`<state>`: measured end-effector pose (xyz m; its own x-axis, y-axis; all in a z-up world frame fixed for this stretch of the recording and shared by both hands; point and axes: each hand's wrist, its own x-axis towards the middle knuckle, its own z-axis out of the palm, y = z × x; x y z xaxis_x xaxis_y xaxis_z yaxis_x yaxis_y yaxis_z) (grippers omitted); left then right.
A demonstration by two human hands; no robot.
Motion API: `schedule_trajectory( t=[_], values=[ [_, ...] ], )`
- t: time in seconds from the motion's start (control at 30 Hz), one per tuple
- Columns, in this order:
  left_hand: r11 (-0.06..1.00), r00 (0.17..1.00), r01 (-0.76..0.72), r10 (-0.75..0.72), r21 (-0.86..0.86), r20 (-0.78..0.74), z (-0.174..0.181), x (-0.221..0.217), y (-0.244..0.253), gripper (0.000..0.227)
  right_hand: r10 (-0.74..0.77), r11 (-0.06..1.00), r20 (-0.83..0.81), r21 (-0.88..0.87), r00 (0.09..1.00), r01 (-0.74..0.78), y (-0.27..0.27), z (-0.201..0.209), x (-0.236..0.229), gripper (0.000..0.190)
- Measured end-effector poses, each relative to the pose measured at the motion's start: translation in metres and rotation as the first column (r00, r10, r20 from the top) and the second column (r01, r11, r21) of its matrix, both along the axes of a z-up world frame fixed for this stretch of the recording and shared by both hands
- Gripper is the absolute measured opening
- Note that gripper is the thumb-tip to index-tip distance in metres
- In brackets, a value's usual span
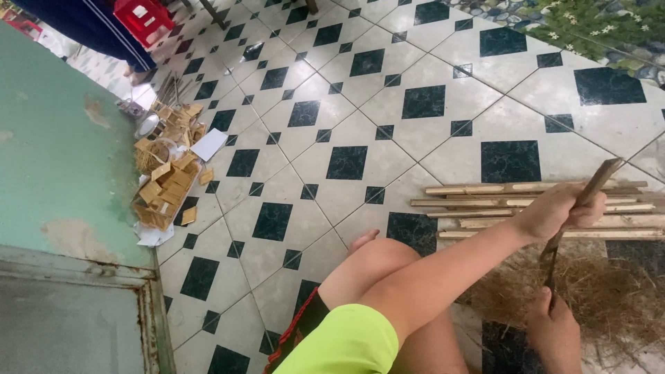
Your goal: Scraping the outer layer of bamboo sticks using a knife to remove fibers.
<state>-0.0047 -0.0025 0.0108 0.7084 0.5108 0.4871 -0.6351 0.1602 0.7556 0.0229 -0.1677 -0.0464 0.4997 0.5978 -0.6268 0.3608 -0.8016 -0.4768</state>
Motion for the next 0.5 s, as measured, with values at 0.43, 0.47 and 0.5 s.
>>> schedule_trajectory(
  t=[0.43, 0.47, 0.5],
  values=[
    [0.997, 0.997, -0.008, 0.002, 0.074, 0.082, -0.019, 0.006, 0.009, 0.034, 0.045, 0.998, 0.096, -0.037, 0.994, -0.042, -0.003, -0.042, 0.014, 0.062],
    [0.997, 0.999, -0.033, 0.032, 0.075, 0.022, -0.020, 0.006, 0.008, 0.034, 0.001, 0.998, 0.024, 0.069, 1.000, -0.002, -0.006, -0.024, 0.008, 0.055],
    [0.995, 0.997, -0.058, 0.061, 0.079, -0.039, -0.021, 0.007, 0.008, 0.035, -0.037, 0.984, -0.049, 0.173, 0.998, 0.045, -0.009, -0.006, 0.003, 0.049]
  ],
)
